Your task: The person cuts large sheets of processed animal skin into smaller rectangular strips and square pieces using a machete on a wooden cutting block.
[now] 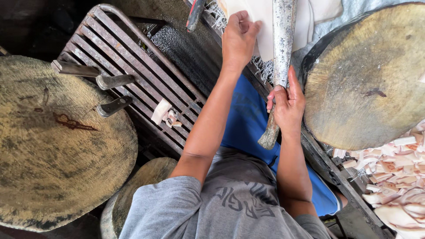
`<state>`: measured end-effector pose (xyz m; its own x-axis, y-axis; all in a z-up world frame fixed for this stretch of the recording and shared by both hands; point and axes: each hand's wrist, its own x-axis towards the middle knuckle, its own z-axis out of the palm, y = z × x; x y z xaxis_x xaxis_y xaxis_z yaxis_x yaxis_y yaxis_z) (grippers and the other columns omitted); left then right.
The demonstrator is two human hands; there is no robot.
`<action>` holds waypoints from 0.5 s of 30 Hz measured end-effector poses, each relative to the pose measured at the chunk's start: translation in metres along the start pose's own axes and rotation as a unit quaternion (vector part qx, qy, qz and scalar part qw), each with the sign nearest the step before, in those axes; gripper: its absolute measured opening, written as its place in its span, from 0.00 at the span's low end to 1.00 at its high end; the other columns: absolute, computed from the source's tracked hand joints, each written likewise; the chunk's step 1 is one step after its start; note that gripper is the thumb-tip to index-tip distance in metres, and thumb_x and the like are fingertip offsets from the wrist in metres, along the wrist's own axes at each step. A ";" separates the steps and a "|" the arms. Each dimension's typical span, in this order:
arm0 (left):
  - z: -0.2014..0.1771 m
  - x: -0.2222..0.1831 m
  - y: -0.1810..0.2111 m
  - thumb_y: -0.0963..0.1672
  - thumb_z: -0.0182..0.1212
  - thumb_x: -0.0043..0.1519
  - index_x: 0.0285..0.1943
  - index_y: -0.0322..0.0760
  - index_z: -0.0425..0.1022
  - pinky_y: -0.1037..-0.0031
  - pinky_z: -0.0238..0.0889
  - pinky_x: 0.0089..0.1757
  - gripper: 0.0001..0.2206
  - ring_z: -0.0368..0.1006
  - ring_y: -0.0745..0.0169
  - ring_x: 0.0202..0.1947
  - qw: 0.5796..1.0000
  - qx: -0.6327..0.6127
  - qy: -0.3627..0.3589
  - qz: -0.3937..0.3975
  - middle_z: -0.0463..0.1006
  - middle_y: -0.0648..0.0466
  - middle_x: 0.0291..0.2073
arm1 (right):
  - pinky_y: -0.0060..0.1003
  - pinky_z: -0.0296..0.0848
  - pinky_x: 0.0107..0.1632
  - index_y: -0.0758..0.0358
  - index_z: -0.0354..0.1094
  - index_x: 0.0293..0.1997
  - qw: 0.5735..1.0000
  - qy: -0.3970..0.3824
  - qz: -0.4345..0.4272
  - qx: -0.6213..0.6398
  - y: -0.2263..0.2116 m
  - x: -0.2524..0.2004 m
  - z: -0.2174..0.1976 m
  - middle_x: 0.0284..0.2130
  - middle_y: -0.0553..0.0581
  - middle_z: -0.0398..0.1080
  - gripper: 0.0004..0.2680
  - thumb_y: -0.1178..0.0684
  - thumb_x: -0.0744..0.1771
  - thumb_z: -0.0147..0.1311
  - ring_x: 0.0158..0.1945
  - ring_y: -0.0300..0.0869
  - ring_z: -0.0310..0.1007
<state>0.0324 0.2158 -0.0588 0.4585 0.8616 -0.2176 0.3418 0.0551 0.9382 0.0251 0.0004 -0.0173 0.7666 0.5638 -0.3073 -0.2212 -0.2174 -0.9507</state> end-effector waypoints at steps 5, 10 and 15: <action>0.018 -0.033 0.016 0.45 0.71 0.56 0.50 0.26 0.72 0.67 0.72 0.36 0.20 0.77 0.61 0.29 0.998 0.067 0.013 0.004 0.80 0.50 0.29 | 0.32 0.71 0.30 0.63 0.45 0.81 1.000 0.022 -0.003 0.010 0.001 -0.006 -0.009 0.31 0.56 0.69 0.23 0.66 0.73 0.43 0.26 0.35 0.66; 0.034 -0.045 -0.002 0.43 0.67 0.60 0.46 0.28 0.76 0.69 0.72 0.35 0.12 0.76 0.63 0.28 0.998 0.025 0.057 0.010 0.80 0.51 0.28 | 0.32 0.72 0.30 0.63 0.44 0.81 0.999 0.044 -0.013 0.019 -0.003 -0.023 -0.021 0.30 0.55 0.69 0.23 0.66 0.73 0.43 0.26 0.36 0.67; 0.052 -0.026 -0.027 0.41 0.68 0.59 0.42 0.28 0.78 0.72 0.67 0.32 0.09 0.70 0.66 0.28 0.995 -0.061 0.074 0.024 0.77 0.54 0.28 | 0.33 0.70 0.29 0.64 0.47 0.80 0.995 0.090 -0.013 0.035 -0.008 -0.059 -0.052 0.29 0.55 0.69 0.23 0.66 0.72 0.44 0.25 0.37 0.67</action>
<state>0.0539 0.1658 -0.0922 0.3425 0.9293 -0.1382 0.2160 0.0653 0.9742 0.0124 -0.0726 0.0103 0.8670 0.4149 -0.2760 -0.2367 -0.1445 -0.9608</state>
